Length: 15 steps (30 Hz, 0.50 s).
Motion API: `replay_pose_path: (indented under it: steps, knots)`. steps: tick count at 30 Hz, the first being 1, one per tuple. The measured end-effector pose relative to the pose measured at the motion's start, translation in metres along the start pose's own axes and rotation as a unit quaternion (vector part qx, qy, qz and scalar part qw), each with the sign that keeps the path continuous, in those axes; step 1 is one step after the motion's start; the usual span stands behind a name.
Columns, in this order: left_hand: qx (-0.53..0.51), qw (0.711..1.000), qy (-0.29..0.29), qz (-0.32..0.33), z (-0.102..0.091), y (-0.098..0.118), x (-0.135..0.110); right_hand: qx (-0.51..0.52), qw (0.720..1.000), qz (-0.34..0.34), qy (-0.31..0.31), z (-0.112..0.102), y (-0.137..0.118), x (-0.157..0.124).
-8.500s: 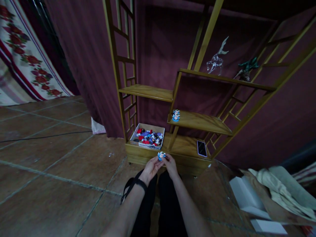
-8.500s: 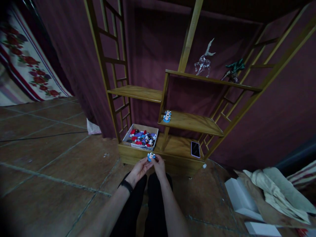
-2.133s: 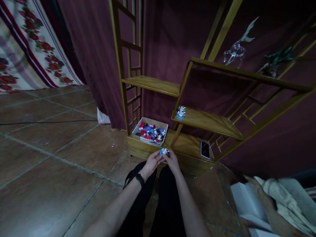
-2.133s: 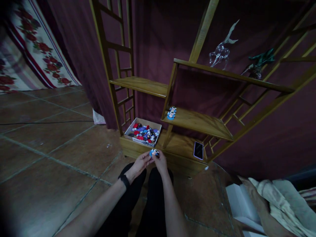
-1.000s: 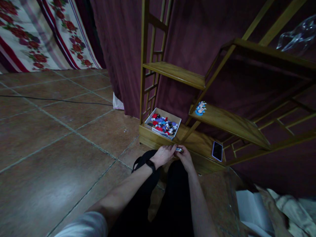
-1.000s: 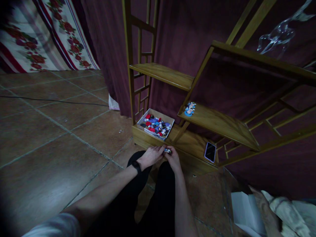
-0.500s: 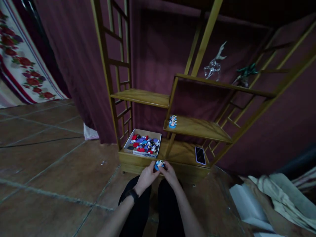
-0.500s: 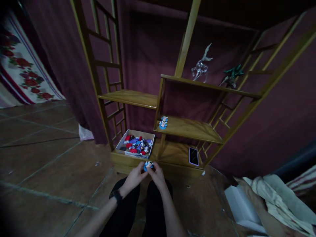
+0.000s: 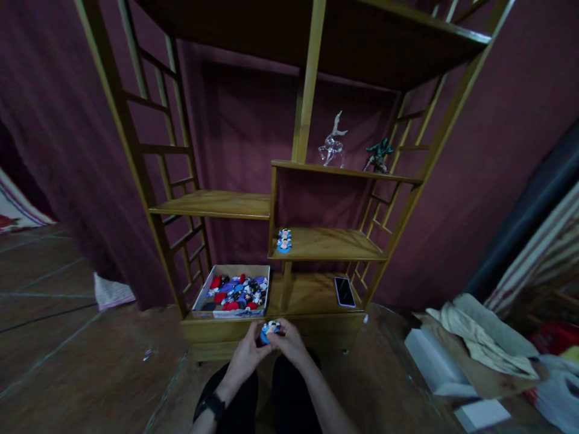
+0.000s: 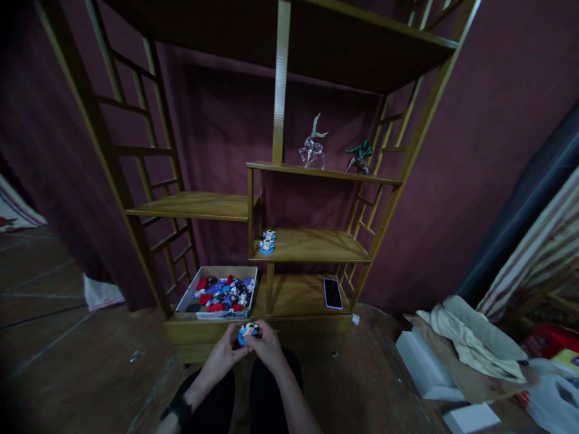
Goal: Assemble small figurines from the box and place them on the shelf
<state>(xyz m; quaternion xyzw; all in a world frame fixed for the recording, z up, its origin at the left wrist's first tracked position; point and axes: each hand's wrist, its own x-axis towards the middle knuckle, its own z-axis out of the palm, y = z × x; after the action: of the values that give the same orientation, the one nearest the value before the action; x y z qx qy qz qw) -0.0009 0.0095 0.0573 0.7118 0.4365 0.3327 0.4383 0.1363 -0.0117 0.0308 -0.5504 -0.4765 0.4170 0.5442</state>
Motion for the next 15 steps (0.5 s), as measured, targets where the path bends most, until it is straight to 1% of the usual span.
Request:
replay_pose_path:
  steps: [3,5,8,10,11,13,15]
  knots:
    - [-0.08,0.997,-0.022,-0.001,0.001,-0.007,0.004,0.029,1.0,0.0,-0.006,-0.007,-0.004,0.001]
    - [-0.104,0.994,-0.019,-0.01,0.001,-0.015,0.008,0.044,0.999,-0.008,-0.008,-0.015,-0.01,0.003]
    - [-0.111,0.994,-0.014,-0.021,0.001,-0.029,0.014,0.058,0.998,-0.032,-0.004,-0.039,-0.029,0.012]
    - [-0.106,0.994,-0.015,-0.019,0.0,-0.037,0.018,0.065,0.996,-0.058,0.003,-0.065,-0.051,0.023]
    - [-0.104,0.994,-0.017,-0.018,0.0,-0.04,0.019,0.06,0.995,-0.074,0.007,-0.081,-0.063,0.029]
    - [-0.102,0.994,-0.021,-0.018,-0.001,-0.043,0.021,0.051,0.992,-0.108,0.036,-0.121,-0.09,0.044]
    - [-0.1,0.994,-0.029,-0.018,-0.002,-0.042,0.022,0.04,0.985,-0.141,0.086,-0.167,-0.114,0.061]
